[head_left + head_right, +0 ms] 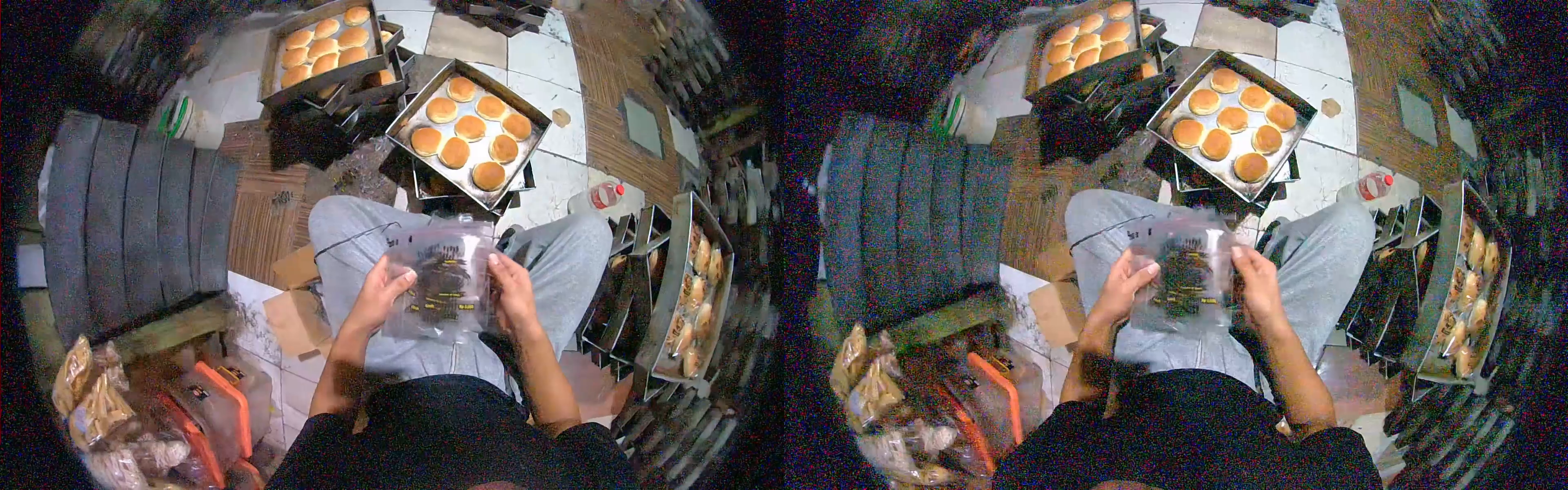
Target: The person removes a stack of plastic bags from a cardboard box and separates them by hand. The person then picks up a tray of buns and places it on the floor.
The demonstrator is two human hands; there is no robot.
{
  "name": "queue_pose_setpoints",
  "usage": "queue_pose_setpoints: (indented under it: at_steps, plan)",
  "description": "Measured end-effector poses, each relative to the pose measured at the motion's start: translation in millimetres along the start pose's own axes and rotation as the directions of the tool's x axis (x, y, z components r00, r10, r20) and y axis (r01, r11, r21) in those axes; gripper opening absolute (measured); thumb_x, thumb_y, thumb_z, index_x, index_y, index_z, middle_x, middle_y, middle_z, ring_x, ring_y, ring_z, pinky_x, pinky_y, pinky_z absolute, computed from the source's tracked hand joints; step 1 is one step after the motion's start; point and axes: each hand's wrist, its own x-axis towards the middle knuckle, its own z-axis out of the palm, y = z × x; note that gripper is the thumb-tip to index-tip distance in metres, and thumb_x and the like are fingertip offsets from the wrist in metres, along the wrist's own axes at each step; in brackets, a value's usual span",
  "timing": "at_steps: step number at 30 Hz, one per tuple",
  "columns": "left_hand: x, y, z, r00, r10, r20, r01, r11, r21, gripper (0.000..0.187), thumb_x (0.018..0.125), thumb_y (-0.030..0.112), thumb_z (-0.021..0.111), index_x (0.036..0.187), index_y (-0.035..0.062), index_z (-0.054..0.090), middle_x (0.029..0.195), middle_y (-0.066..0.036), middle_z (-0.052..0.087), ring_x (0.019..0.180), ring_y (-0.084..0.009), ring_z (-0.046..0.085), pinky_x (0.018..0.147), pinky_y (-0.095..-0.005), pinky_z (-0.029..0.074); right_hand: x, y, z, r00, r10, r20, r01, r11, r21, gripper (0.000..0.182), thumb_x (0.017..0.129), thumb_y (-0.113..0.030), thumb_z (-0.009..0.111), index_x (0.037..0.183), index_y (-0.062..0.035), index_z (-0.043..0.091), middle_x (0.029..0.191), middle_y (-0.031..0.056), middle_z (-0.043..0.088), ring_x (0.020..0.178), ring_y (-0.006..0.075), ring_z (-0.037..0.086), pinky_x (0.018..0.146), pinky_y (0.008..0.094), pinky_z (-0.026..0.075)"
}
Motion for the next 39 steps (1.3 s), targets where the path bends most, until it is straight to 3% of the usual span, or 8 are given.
queue_pose_setpoints:
  at_steps: [8, 10, 15, 21, 25, 32, 37, 39]
  plan:
    - [-3, -1, -11, 0.992, 0.127, 0.015, -0.115, 0.940, -0.321, 0.044, 0.096, 0.011, 0.062, 0.136, 0.0036, 0.045, 0.113, -0.004, 0.063, 0.101, -0.0126, 0.059, 0.091, -0.0286, 0.047, 1, -27, 26, 0.995, -0.097, -0.004, 0.093, 0.963, -0.253, 0.033, 0.101, -0.031, 0.057, 0.106, -0.0002, 0.067, 0.083, 0.0004, 0.064, 0.070, 0.0064, 0.057, 0.064, 0.0225, 0.047]
    - [-5, 0, -19, 0.986, 0.078, 0.150, -0.051, 0.983, -0.174, 0.043, 0.096, 0.011, 0.061, 0.136, 0.0034, 0.045, 0.115, -0.005, 0.062, 0.101, -0.0127, 0.059, 0.093, -0.0291, 0.047, 9, -28, 32, 0.956, -0.272, -0.109, 0.238, 0.938, -0.254, 0.030, 0.100, -0.030, 0.060, 0.101, -0.0009, 0.067, 0.078, -0.0014, 0.061, 0.065, 0.0064, 0.049, 0.059, 0.0239, 0.042]
    - [-6, -2, -12, 0.970, 0.204, 0.133, -0.189, 0.975, -0.118, 0.045, 0.096, 0.013, 0.061, 0.137, 0.0021, 0.045, 0.117, -0.005, 0.064, 0.102, -0.0134, 0.062, 0.093, -0.0329, 0.050, 9, -50, 45, 0.967, -0.255, -0.016, 0.231, 0.898, -0.375, 0.020, 0.094, -0.020, 0.068, 0.090, -0.0004, 0.066, 0.078, -0.0007, 0.062, 0.069, 0.0070, 0.053, 0.064, 0.0235, 0.043]
    - [-6, 0, -12, 0.980, 0.182, 0.086, -0.160, 0.963, -0.217, 0.042, 0.098, 0.014, 0.060, 0.135, 0.0008, 0.046, 0.119, -0.006, 0.063, 0.107, -0.0131, 0.060, 0.094, -0.0314, 0.049, 5, -51, 61, 0.903, -0.429, 0.012, 0.377, 0.778, -0.503, 0.018, 0.096, -0.017, 0.066, 0.095, 0.0011, 0.068, 0.083, 0.0008, 0.065, 0.074, 0.0079, 0.057, 0.068, 0.0230, 0.045]
    - [-3, -3, -14, 0.974, 0.226, -0.030, -0.226, 0.939, -0.258, 0.038, 0.099, 0.013, 0.058, 0.134, 0.0000, 0.047, 0.119, -0.007, 0.063, 0.108, -0.0134, 0.060, 0.094, -0.0310, 0.049, -3, -49, 65, 0.932, -0.360, 0.040, 0.356, 0.891, -0.283, 0.018, 0.095, -0.011, 0.065, 0.107, 0.0011, 0.070, 0.090, 0.0032, 0.068, 0.076, 0.0088, 0.059, 0.069, 0.0229, 0.046]
    - [2, -2, -17, 0.955, 0.276, -0.111, -0.297, 0.904, -0.307, 0.036, 0.100, 0.013, 0.056, 0.133, 0.0009, 0.047, 0.117, -0.007, 0.064, 0.104, -0.0134, 0.061, 0.093, -0.0300, 0.050, -10, -52, 54, 0.953, -0.278, 0.122, 0.301, 0.817, -0.492, 0.018, 0.094, -0.010, 0.065, 0.107, 0.0022, 0.070, 0.090, 0.0043, 0.068, 0.075, 0.0092, 0.060, 0.068, 0.0243, 0.048]
    - [3, 0, -9, 0.955, 0.281, -0.097, -0.297, 0.877, -0.378, 0.033, 0.100, 0.013, 0.056, 0.131, 0.0027, 0.048, 0.114, -0.005, 0.064, 0.101, -0.0123, 0.062, 0.090, -0.0288, 0.051, -20, -58, 72, 0.862, -0.506, -0.028, 0.457, 0.800, -0.389, 0.011, 0.097, -0.008, 0.060, 0.101, 0.0012, 0.063, 0.087, 0.0047, 0.066, 0.077, 0.0097, 0.061, 0.070, 0.0262, 0.051]
    - [4, 0, -6, 0.963, 0.255, -0.084, -0.266, 0.870, -0.416, 0.031, 0.100, 0.013, 0.056, 0.129, 0.0033, 0.049, 0.113, -0.004, 0.064, 0.100, -0.0120, 0.062, 0.090, -0.0286, 0.051, -21, -58, 75, 0.809, -0.588, -0.033, 0.499, 0.714, -0.491, 0.010, 0.097, -0.009, 0.059, 0.100, 0.0005, 0.061, 0.088, 0.0049, 0.066, 0.077, 0.0103, 0.061, 0.070, 0.0265, 0.051]
